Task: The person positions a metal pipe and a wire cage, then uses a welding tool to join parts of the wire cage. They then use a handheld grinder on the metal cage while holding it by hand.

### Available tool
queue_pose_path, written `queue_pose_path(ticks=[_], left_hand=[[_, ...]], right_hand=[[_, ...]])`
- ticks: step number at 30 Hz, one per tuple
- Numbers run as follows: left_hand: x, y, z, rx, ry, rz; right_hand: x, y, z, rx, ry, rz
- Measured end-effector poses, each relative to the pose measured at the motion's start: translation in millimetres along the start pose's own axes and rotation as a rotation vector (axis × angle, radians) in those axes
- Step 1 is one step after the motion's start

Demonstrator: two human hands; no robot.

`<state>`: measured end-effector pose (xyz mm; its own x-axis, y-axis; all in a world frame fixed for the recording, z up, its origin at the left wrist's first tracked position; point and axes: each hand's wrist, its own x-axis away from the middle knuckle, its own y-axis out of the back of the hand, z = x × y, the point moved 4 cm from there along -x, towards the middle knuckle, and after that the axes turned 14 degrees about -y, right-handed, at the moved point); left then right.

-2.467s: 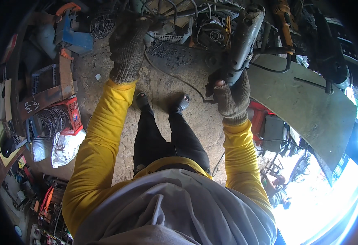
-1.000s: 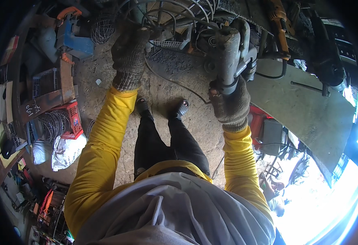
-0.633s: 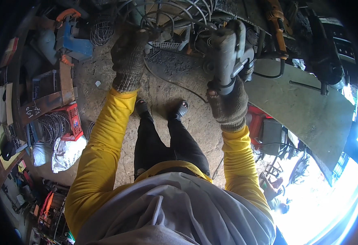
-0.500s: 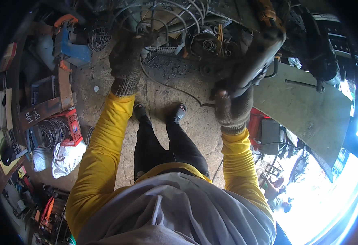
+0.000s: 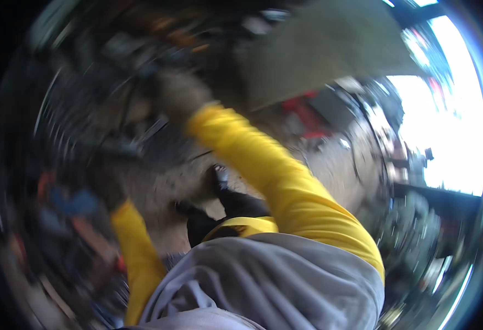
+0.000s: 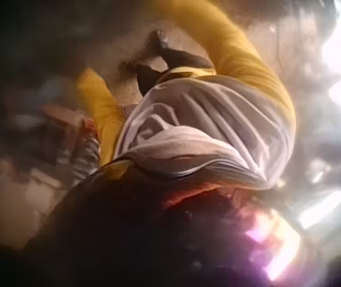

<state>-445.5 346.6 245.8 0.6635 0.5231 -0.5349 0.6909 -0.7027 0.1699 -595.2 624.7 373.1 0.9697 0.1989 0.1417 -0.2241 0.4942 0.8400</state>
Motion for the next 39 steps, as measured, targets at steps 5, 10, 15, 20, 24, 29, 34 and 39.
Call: queue_pose_path(ticks=[5, 10, 15, 20, 24, 29, 34, 39], left_hand=[[-11, -17, 21, 0.23, 0.346, 0.005], [-21, -19, 31, 0.269, 0.467, 0.029], [-27, -15, 39, 0.303, 0.542, 0.056], [-33, -14, 40, 0.302, 0.565, 0.096], [-35, -17, 39, 0.304, 0.572, 0.127], [-34, -15, 37, 0.31, 0.588, 0.14], [-35, -13, 34, 0.319, 0.593, 0.151], [-37, -2, 34, 0.323, 0.602, 0.131]], right_hand=[[22, 21, 2, -0.371, 0.008, -0.044], [96, 56, -6, -0.602, 0.053, -0.159], [153, 64, -49, -0.6, -0.078, -0.135], [192, 62, -80, -0.611, -0.095, -0.212], [204, 54, -85, -0.647, -0.11, -0.251], [219, 59, -82, -0.672, -0.118, -0.265], [231, 64, -80, -0.667, -0.093, -0.255], [237, 68, -79, -0.667, -0.093, -0.194]])
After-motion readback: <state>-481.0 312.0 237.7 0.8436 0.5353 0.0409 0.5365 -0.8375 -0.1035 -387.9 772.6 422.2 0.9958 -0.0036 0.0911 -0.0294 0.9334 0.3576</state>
